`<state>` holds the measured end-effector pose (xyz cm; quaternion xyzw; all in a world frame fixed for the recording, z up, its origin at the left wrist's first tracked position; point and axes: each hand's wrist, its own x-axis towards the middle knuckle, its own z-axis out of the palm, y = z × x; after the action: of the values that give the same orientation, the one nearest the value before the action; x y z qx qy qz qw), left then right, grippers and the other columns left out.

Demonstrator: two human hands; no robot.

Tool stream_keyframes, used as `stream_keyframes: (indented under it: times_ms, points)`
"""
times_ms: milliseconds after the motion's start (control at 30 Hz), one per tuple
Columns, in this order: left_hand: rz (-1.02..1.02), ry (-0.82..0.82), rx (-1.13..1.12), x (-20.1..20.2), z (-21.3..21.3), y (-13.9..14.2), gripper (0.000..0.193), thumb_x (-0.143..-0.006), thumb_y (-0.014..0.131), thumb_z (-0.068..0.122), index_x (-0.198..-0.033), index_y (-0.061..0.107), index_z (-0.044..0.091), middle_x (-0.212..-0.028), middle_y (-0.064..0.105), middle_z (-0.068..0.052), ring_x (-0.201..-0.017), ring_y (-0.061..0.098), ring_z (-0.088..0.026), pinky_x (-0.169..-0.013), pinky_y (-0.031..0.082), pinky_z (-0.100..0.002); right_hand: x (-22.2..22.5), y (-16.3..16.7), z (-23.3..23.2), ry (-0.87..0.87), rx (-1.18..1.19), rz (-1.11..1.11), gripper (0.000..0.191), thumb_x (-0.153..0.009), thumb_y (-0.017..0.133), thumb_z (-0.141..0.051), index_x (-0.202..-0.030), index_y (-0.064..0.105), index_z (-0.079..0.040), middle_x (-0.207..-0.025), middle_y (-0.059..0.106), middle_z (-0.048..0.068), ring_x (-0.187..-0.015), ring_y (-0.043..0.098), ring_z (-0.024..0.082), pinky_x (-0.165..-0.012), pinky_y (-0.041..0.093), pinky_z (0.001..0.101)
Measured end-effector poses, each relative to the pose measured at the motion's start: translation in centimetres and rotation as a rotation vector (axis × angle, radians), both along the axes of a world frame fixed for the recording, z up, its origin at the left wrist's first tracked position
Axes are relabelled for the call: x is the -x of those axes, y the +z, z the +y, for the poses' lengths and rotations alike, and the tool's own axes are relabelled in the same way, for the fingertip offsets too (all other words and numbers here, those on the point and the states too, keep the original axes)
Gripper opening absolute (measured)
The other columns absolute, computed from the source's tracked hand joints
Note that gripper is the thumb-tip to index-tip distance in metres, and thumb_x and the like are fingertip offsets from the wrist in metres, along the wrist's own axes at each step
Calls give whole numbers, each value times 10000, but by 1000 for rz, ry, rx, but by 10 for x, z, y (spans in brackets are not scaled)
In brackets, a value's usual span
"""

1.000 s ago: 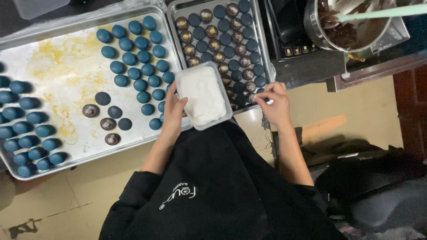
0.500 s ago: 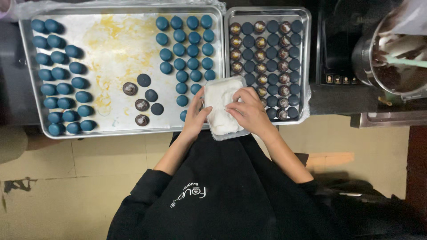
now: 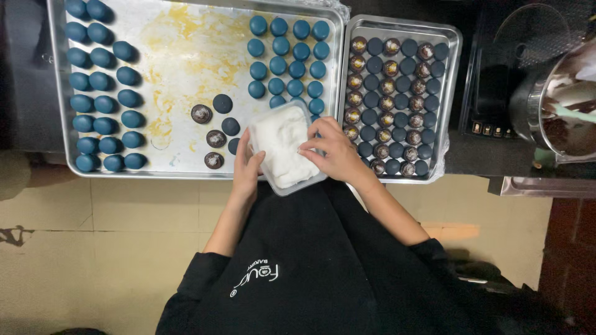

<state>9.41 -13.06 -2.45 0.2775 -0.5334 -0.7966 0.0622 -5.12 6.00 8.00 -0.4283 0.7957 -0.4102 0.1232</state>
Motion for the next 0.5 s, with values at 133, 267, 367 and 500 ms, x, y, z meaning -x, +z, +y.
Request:
stream_keyframes:
  times_ms: [133,267,367,500]
  points:
    - [-76,51,-1,-2,-10,0,730,-912,580,122,-1599,333,96,-1485,516,-111,-1048,507,-156,-603,366,-180,47,-16,26,-176,44,177,126,-797,845,-91,-879,751,-71,-991,593,62,-1066,547,287,-928,465,396]
    - [2,84,-74,-5,-17,3,738,-913,573,127,-1601,311,92,-1481,506,-138,-1217,519,-189,-859,464,-240,111,-30,57,-378,-32,229,126,-814,854,-63,-898,761,-56,-997,582,75,-1055,537,289,-918,465,384]
    - [52,106,-74,-2,-21,5,726,-916,570,119,-1589,302,79,-1522,467,-141,-1346,505,-207,-1037,476,-298,148,-44,62,-408,-43,269,121,-826,845,-55,-918,767,-47,-1020,584,82,-1062,538,287,-923,474,373]
    - [-9,111,-42,-1,-24,7,740,-897,562,131,-1588,302,87,-1510,472,-135,-1304,519,-194,-964,491,-277,177,-62,61,-420,-62,274,106,-860,843,-49,-931,766,-29,-1008,577,85,-1048,537,285,-921,477,373]
